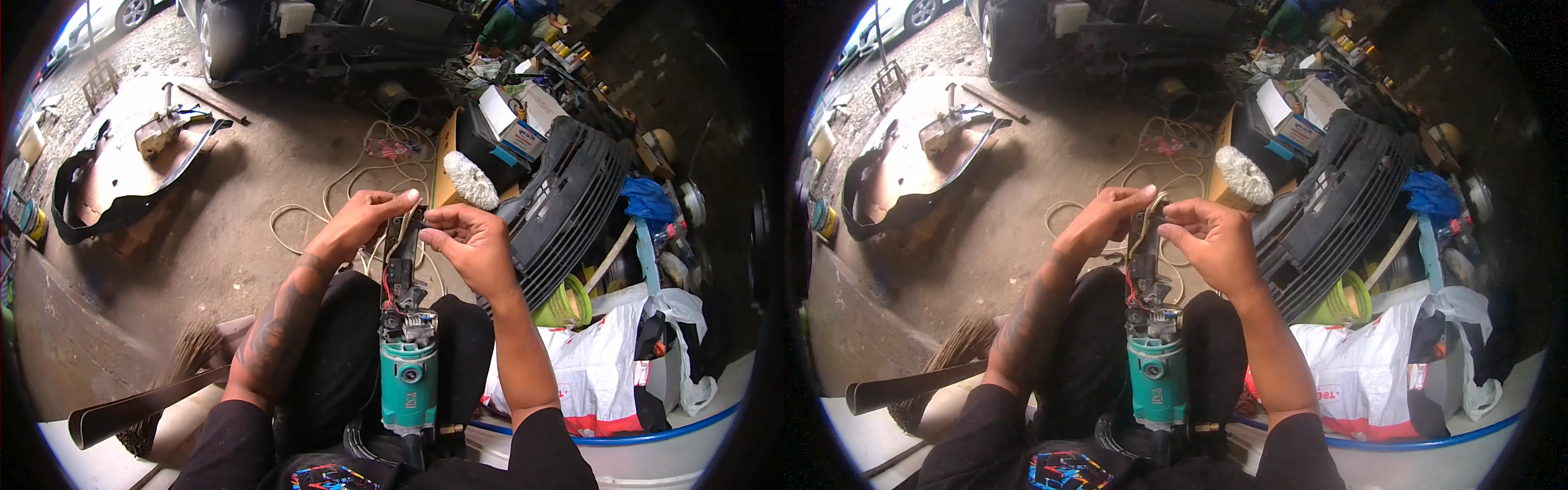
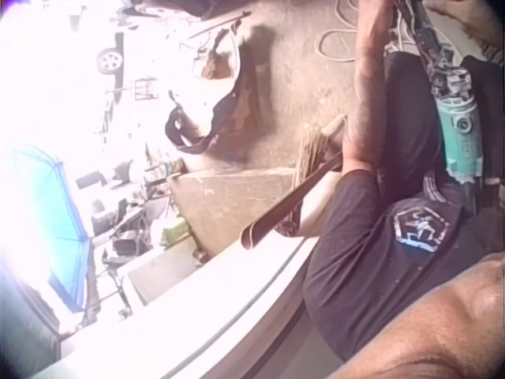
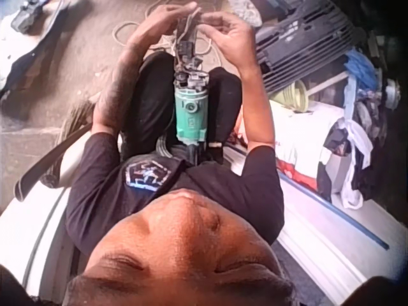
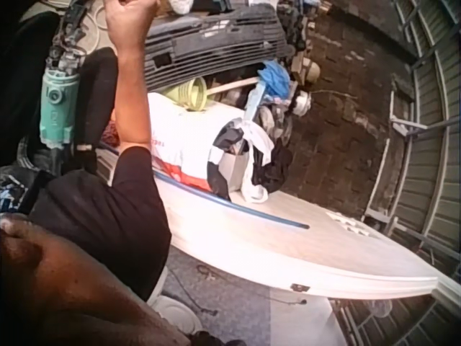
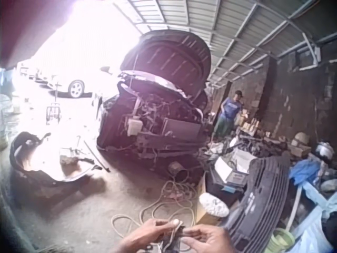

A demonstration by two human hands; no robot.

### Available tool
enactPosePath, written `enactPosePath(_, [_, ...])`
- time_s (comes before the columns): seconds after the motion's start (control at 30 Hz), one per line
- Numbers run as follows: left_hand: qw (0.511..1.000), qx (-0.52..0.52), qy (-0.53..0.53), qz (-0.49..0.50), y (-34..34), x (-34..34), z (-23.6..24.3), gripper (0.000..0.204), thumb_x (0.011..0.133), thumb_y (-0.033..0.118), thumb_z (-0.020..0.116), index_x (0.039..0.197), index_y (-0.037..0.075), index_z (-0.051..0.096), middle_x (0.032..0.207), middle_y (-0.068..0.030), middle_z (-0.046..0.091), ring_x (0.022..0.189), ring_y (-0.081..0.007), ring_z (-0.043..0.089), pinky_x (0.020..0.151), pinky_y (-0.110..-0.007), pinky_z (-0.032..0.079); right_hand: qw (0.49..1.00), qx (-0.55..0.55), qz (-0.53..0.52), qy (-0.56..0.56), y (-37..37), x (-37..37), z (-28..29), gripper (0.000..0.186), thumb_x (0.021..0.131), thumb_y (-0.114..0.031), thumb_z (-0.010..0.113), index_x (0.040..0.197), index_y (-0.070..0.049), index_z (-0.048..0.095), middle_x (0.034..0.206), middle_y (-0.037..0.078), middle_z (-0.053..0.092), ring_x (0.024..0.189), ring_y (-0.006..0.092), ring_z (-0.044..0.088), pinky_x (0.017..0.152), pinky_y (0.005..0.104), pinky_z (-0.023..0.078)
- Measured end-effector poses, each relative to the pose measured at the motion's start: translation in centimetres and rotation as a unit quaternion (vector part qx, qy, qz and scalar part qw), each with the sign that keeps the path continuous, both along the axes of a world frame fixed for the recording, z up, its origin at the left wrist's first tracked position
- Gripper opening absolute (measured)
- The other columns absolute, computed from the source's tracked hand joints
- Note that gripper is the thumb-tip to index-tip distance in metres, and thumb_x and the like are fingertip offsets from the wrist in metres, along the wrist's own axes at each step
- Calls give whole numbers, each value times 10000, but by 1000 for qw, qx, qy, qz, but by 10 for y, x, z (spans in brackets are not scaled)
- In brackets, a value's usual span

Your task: The person repairs a power tool by hand using a screwdriver. They manipulate wires and internal components within the tool's handle and then use the screwdriver to secure a small white component.

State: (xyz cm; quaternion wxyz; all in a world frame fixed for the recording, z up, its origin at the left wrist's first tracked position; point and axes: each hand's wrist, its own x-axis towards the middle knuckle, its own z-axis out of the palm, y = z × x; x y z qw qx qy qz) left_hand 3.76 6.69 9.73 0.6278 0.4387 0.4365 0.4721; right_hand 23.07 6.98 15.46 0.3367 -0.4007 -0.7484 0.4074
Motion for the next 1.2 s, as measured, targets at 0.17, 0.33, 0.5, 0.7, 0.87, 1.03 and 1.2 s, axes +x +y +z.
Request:
enactPosePath(0.17, [995,13,-94,-31,5,10,-10,294,921,356,657,758,112,643,627,89,501,506,-3,372,453,-213,239,1000,-27,-3,0,2,4,-1,206,826,29,724,1023,46,666,909,70,700,813,92,658,755,225,555])
enactPosePath(0.33, [989,32,-138,-41,3,11,-14,256,945,309,634,779,116,611,632,90,496,507,-2,376,449,-197,246,999,-41,-7,21,2,7,-8,183,826,29,725,1000,40,672,911,61,697,818,86,653,759,221,545])
enactPosePath(0.5, [987,52,-146,-44,2,12,-16,230,959,287,615,804,119,590,628,94,474,499,-1,360,442,-195,243,999,-26,-4,34,2,7,-14,186,825,28,728,1002,32,672,911,50,693,820,82,644,759,217,526])
enactPosePath(0.7, [985,69,-151,-48,0,10,-29,203,964,290,589,882,105,604,661,102,470,524,-2,352,458,-192,242,997,-26,-15,64,2,8,-14,161,844,27,706,998,28,658,896,38,683,808,78,635,751,219,520])
enactPosePath(0.87, [960,44,-252,-110,-11,5,-26,219,897,195,604,1060,49,623,786,87,538,606,-1,413,505,-200,300,994,-40,-11,105,4,9,-12,134,857,5,701,973,28,638,882,46,672,786,96,640,733,232,529])
enactPosePath(1.03, [989,104,-76,-71,-18,6,-20,166,932,176,589,1030,48,626,787,71,581,642,-7,458,541,-189,349,986,-53,-17,154,2,5,-7,163,861,-1,699,1016,30,660,913,61,687,809,98,645,744,231,528])
enactPosePath(1.2, [983,136,-105,-59,-17,13,-31,177,954,156,563,1064,23,598,808,56,582,678,-21,493,583,-199,402,994,-34,4,100,3,4,-7,182,864,5,691,1044,27,683,974,79,707,845,100,651,764,235,529])
